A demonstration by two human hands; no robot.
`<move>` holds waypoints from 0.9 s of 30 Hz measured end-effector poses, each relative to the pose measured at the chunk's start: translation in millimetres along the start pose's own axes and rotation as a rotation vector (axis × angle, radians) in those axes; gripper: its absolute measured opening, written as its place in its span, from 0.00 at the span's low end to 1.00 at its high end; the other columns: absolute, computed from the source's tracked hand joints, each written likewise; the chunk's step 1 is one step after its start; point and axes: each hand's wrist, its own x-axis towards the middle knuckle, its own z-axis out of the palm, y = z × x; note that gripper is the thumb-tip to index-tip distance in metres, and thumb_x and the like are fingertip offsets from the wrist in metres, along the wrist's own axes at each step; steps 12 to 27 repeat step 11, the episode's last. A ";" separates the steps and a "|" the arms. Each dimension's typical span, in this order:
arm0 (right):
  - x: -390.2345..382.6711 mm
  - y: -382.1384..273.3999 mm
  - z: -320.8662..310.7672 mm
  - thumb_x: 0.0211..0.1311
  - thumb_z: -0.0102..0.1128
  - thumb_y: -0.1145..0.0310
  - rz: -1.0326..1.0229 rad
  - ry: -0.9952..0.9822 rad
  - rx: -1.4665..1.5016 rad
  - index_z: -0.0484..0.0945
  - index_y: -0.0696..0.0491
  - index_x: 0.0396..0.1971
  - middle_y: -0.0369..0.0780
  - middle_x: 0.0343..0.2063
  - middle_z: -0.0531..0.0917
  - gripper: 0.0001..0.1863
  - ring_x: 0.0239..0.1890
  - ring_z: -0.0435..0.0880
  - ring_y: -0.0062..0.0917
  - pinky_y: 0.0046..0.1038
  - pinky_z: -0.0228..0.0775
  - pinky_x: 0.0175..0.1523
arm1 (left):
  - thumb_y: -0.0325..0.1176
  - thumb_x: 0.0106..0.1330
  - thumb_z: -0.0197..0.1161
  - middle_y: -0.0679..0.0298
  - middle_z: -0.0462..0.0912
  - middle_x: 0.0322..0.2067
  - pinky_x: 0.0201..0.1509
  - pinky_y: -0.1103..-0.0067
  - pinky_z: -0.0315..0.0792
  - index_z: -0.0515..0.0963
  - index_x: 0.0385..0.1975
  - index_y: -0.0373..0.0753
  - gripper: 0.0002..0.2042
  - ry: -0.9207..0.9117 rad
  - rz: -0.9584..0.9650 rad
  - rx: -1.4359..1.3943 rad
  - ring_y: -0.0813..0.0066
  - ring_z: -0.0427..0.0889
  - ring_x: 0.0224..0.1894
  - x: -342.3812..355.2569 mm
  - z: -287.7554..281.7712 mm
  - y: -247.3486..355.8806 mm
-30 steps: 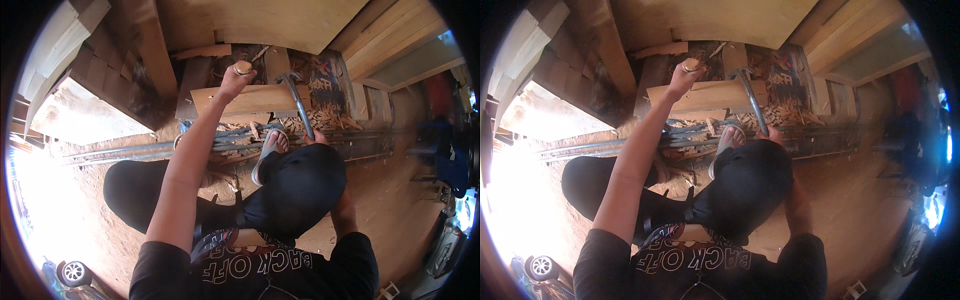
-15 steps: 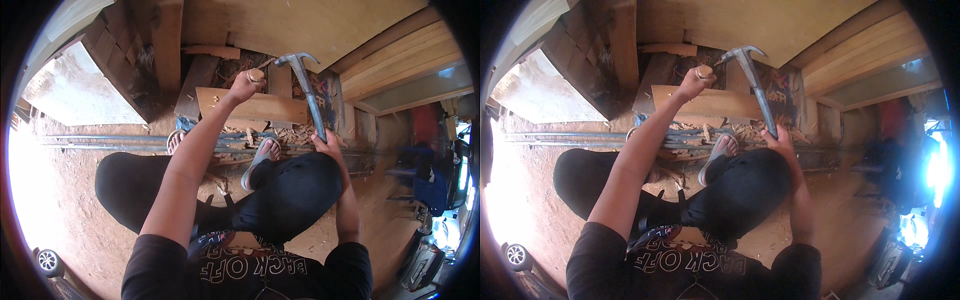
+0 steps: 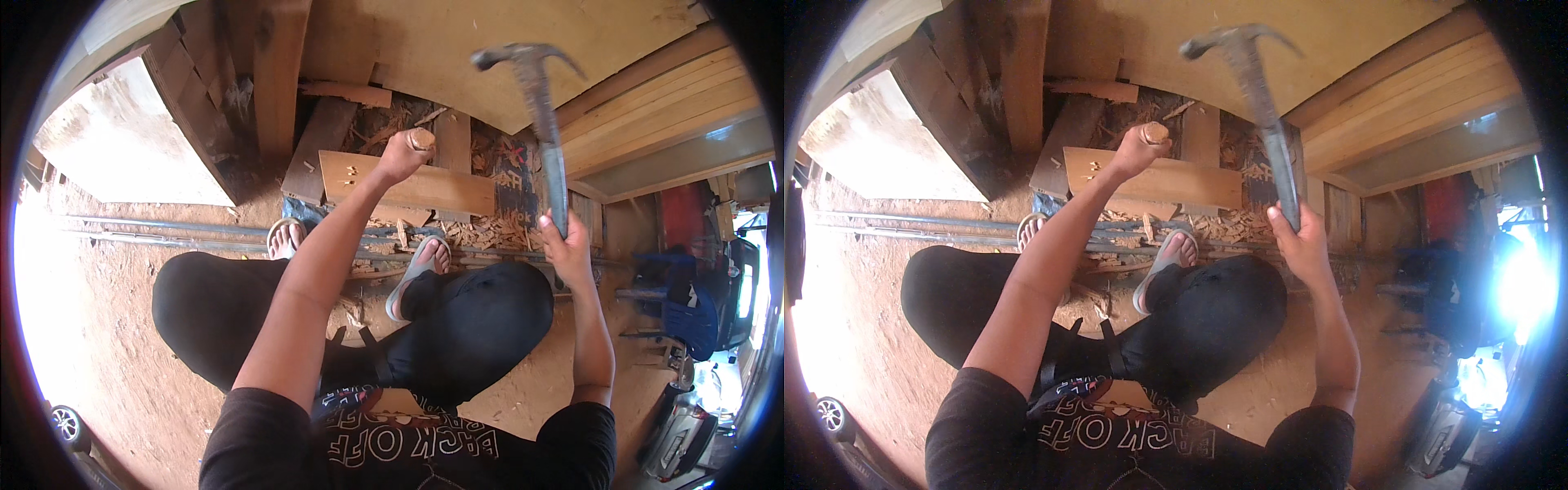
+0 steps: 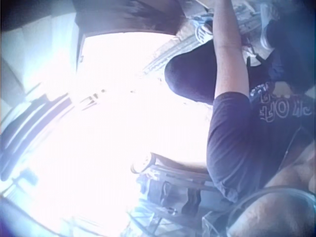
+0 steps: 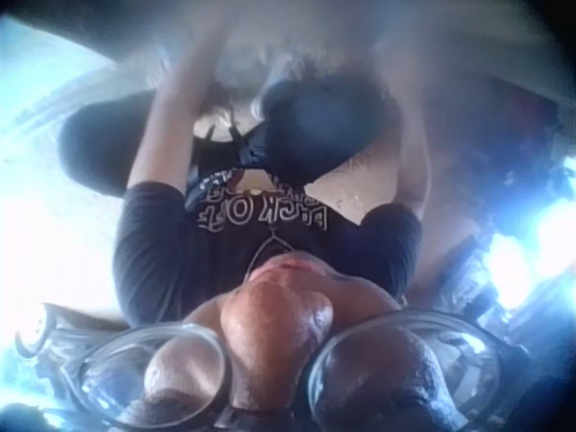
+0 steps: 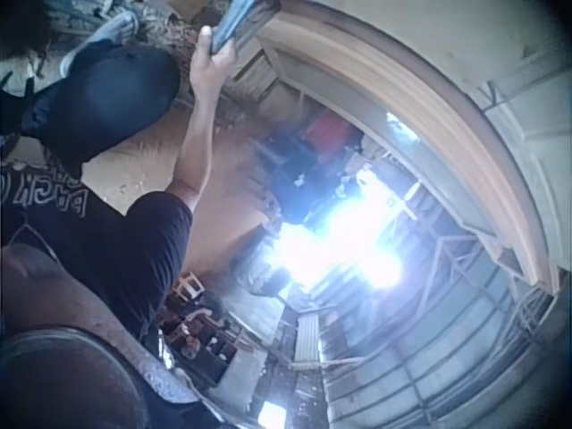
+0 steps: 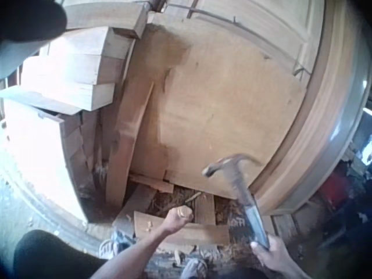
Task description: The person sits cross-legged on the floor and uses a hammer and a small wooden mallet to repeatedly strike a piece of wood, carving out small sections and creating holes. The person occasionally adjusts the wood and removes debris.
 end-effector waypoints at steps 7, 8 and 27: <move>28.3 48.8 10.6 0.72 0.69 0.53 0.022 -0.102 -0.564 0.81 0.55 0.40 0.36 0.23 0.79 0.18 0.28 0.78 0.22 0.33 0.73 0.36 | 0.35 0.66 0.73 0.63 0.85 0.28 0.43 0.73 0.78 0.82 0.35 0.34 0.10 -0.004 -0.082 0.094 0.78 0.81 0.34 -2.7 4.6 2.1; 28.2 51.8 9.6 0.71 0.70 0.53 0.081 -0.157 -0.719 0.82 0.55 0.39 0.37 0.23 0.79 0.18 0.28 0.79 0.23 0.35 0.74 0.38 | 0.35 0.66 0.73 0.63 0.85 0.29 0.44 0.73 0.78 0.82 0.35 0.34 0.10 0.001 -0.066 0.076 0.79 0.81 0.34 -5.4 7.4 -0.3; 26.3 46.4 -1.9 0.67 0.74 0.50 0.121 -0.029 -0.530 0.83 0.55 0.41 0.37 0.21 0.81 0.21 0.25 0.77 0.30 0.36 0.74 0.38 | 0.38 0.65 0.74 0.62 0.87 0.32 0.47 0.74 0.79 0.83 0.37 0.34 0.13 0.019 -0.029 0.047 0.79 0.80 0.35 0.3 7.0 -15.3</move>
